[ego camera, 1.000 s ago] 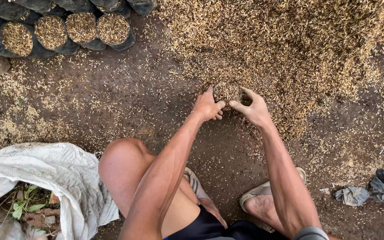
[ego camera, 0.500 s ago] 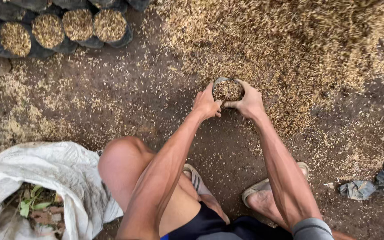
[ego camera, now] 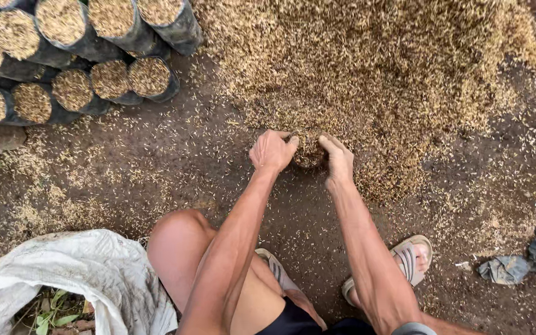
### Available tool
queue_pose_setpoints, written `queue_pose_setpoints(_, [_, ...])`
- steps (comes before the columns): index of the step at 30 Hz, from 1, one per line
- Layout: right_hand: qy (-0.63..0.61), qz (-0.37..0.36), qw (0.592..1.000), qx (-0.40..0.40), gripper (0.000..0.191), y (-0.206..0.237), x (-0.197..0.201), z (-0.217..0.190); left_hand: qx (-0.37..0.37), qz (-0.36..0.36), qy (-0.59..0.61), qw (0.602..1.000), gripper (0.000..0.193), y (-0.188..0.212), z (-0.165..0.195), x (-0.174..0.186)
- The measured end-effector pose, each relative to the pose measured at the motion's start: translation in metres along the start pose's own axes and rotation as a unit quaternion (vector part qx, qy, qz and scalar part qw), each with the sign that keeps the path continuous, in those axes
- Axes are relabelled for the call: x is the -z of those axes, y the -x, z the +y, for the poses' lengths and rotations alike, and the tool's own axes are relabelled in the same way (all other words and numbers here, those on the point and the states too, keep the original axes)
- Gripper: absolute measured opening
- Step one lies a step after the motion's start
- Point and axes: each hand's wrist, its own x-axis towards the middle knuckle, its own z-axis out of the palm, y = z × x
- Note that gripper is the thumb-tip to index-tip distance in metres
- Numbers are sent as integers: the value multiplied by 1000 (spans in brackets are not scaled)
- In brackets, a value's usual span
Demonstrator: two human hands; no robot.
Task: The person fills black plastic nursery bags with soil from a large pile on the ground. They repeatedly scoop soil into each bag, pack it down, and place the filled bags in a row next to other filled bags.
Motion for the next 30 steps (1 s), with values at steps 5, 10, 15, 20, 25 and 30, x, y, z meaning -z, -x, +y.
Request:
queue_pose_setpoints(5, [110, -3, 992, 56, 48, -1, -10, -14, -17, 5, 56, 998, 44, 3, 8, 3])
queue_pose_setpoints(10, [81, -15, 996, 29, 41, -7, -12, -15, 16, -9, 92, 996, 41, -1, 11, 3])
queue_pose_setpoints(15, [115, 27, 992, 45, 32, -13, -18, -5, 56, -11, 82, 995, 36, -4, 7, -5])
queue_pose_setpoints(20, [116, 5, 993, 37, 38, -5, -8, -7, 48, -2, 87, 995, 40, -2, 7, -5])
queue_pose_setpoints(25, [171, -20, 983, 68, 60, 8, 8, 1, -29, -30, 103, 994, 56, 1, -13, -1])
queue_pose_setpoints(30, [237, -34, 964, 113, 64, 1, 14, 11, -35, -21, 62, 997, 66, 7, -18, -6])
